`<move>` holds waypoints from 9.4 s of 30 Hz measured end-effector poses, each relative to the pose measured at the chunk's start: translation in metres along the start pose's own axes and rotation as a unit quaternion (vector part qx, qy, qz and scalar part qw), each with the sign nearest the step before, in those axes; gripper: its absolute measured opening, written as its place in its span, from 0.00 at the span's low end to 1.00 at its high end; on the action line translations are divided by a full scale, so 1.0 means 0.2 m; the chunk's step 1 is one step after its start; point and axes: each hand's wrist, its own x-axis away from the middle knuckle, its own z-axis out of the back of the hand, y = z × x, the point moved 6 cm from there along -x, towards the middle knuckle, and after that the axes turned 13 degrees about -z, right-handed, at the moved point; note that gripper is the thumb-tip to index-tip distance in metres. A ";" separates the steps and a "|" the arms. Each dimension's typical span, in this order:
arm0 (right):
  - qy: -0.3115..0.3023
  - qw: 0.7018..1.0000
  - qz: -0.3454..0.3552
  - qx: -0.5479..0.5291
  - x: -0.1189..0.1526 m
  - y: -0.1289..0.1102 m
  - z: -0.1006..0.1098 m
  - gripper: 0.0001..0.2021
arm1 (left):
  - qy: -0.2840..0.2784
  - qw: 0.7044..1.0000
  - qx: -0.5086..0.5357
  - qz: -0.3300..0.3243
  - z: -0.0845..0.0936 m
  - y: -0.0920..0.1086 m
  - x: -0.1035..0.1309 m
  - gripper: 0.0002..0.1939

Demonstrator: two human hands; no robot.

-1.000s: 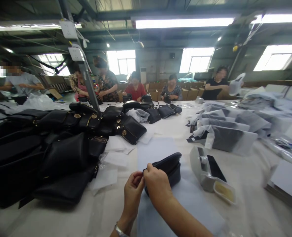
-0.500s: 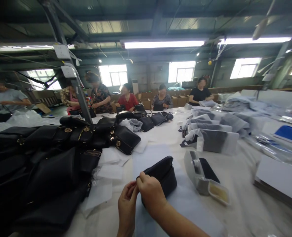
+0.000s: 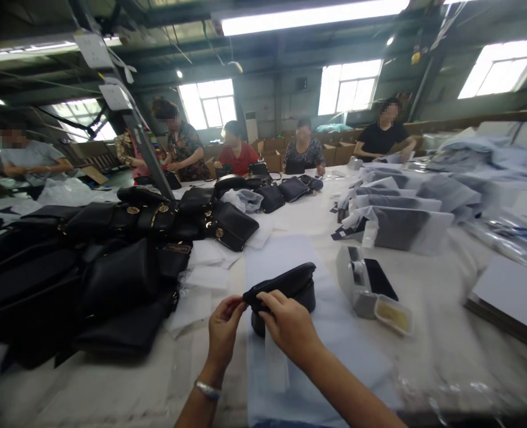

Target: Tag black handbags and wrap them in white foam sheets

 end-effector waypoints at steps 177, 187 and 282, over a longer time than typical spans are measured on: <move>-0.185 0.968 0.147 0.088 -0.14 0.43 0.26 0.29 | -0.259 0.846 -0.451 -0.119 -0.07 -0.01 0.25 0.44; 0.075 0.968 0.153 0.185 -0.17 0.52 0.30 0.39 | -0.323 0.666 -0.627 -0.244 -0.11 0.11 -0.12 0.42; -0.101 0.963 0.054 0.242 -1.16 1.28 -0.35 0.20 | -0.139 0.755 -0.467 -0.439 -0.47 -0.44 0.16 0.34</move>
